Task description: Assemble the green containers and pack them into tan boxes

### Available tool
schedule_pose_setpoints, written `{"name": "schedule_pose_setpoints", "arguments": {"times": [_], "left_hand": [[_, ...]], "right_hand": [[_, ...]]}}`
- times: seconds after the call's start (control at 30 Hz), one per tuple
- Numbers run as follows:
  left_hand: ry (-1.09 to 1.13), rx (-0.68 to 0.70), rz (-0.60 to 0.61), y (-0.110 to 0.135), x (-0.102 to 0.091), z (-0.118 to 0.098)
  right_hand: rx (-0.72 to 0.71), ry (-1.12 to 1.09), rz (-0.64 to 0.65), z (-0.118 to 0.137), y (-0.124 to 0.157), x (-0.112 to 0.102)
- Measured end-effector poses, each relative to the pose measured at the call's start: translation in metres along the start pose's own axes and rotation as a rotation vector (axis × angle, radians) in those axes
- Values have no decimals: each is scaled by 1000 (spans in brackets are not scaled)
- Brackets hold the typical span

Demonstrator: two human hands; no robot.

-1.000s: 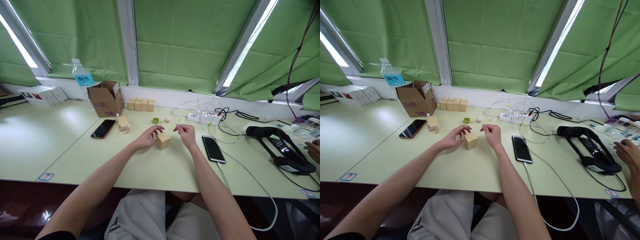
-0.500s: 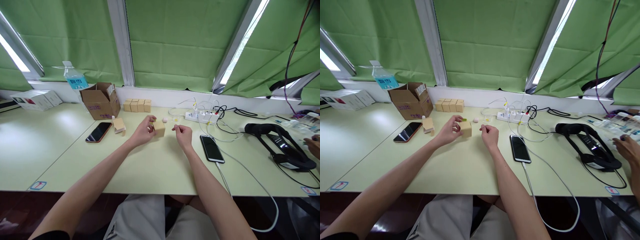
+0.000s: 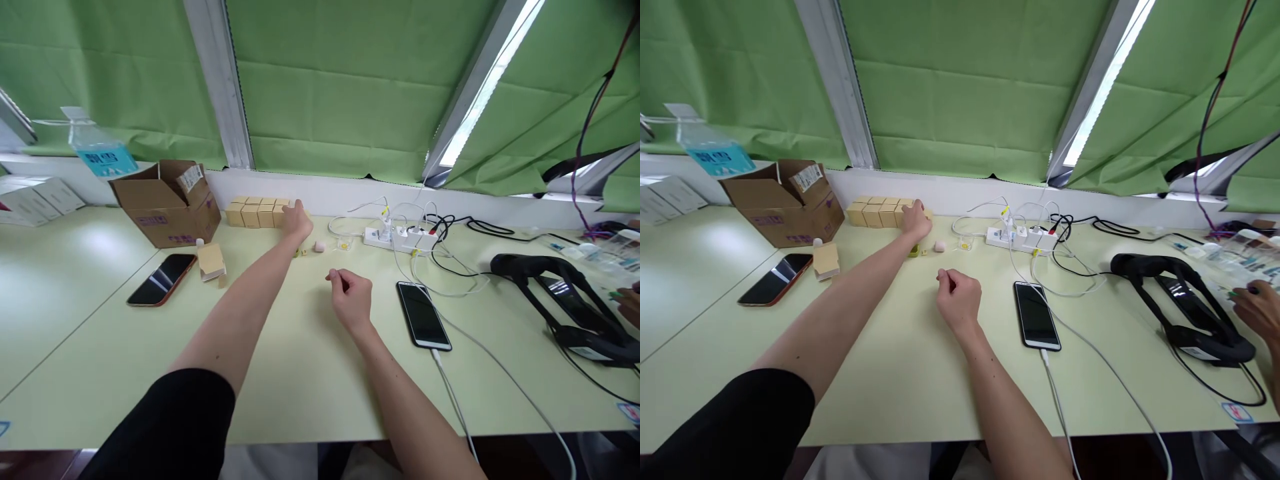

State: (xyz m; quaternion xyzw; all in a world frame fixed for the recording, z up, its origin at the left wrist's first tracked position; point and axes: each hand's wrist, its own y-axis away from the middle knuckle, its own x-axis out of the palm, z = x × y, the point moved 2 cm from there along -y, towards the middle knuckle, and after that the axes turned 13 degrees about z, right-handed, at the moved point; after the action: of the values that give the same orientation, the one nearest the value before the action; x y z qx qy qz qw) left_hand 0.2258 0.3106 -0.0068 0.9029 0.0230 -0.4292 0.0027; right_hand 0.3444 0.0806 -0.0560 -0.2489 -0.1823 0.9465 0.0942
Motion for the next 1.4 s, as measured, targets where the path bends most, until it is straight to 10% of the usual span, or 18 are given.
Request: {"name": "schedule_pose_setpoints", "arguments": {"times": [0.4,0.9,1.13,1.3,1.4], "left_hand": [[-65,78,-40,-9,61,-30],[63,-18,199,-45,41,-3],[114,268,262,36,17,4],[-35,485,131,124,-42,69],[-223,314,-87,152,-88,115]], "right_hand": [[-181,50,-16,19,6,-1],[-249,90,-27,17,8,1],[-205,217,-18,7,4,-1],[-19,424,112,-11,-1,7],[127,491,198,-18,-3,14]]}}
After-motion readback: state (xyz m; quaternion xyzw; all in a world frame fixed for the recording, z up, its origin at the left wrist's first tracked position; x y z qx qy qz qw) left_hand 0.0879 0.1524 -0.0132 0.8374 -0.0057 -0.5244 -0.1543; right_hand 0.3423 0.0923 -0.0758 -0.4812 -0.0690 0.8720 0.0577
